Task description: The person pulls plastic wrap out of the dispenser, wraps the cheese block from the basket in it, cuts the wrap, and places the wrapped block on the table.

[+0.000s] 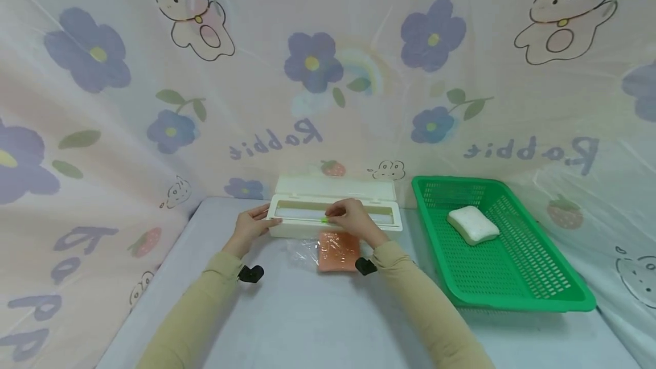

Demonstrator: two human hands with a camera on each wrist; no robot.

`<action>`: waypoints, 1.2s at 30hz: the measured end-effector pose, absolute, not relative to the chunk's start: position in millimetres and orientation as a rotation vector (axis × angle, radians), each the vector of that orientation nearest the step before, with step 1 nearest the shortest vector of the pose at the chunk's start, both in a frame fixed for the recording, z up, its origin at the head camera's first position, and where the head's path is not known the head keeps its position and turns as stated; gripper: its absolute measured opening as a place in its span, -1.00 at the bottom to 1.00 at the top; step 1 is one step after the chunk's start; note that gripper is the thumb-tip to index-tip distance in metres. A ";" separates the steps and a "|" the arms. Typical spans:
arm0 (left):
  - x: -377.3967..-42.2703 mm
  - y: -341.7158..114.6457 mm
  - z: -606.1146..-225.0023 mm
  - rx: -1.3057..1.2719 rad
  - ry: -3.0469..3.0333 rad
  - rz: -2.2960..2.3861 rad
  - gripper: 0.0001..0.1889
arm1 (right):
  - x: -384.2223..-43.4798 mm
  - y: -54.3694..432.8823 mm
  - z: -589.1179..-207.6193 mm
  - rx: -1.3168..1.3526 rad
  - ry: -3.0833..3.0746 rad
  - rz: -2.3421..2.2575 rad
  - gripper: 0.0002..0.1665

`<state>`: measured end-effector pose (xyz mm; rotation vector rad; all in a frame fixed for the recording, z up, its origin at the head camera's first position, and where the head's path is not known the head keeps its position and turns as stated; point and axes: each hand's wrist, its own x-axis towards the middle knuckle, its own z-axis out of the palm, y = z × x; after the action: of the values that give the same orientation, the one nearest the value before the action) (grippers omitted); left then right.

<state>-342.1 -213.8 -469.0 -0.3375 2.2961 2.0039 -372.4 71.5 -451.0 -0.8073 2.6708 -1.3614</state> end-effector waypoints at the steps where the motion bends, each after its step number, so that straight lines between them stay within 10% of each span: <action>1: -342.1 -213.5 -469.7 -0.338 2.301 2.005 -0.26 | -371.9 74.5 -451.0 -0.801 2.672 -1.360 -0.84; 36: -337.9 -215.7 -471.4 -0.232 2.332 1.980 -0.24 | -350.7 172.2 -434.0 -0.567 2.756 -1.228 -0.88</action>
<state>-337.9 -215.7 -471.4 -0.2323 2.3321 1.9798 -350.7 172.2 -434.0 -0.5666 2.7557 -1.2278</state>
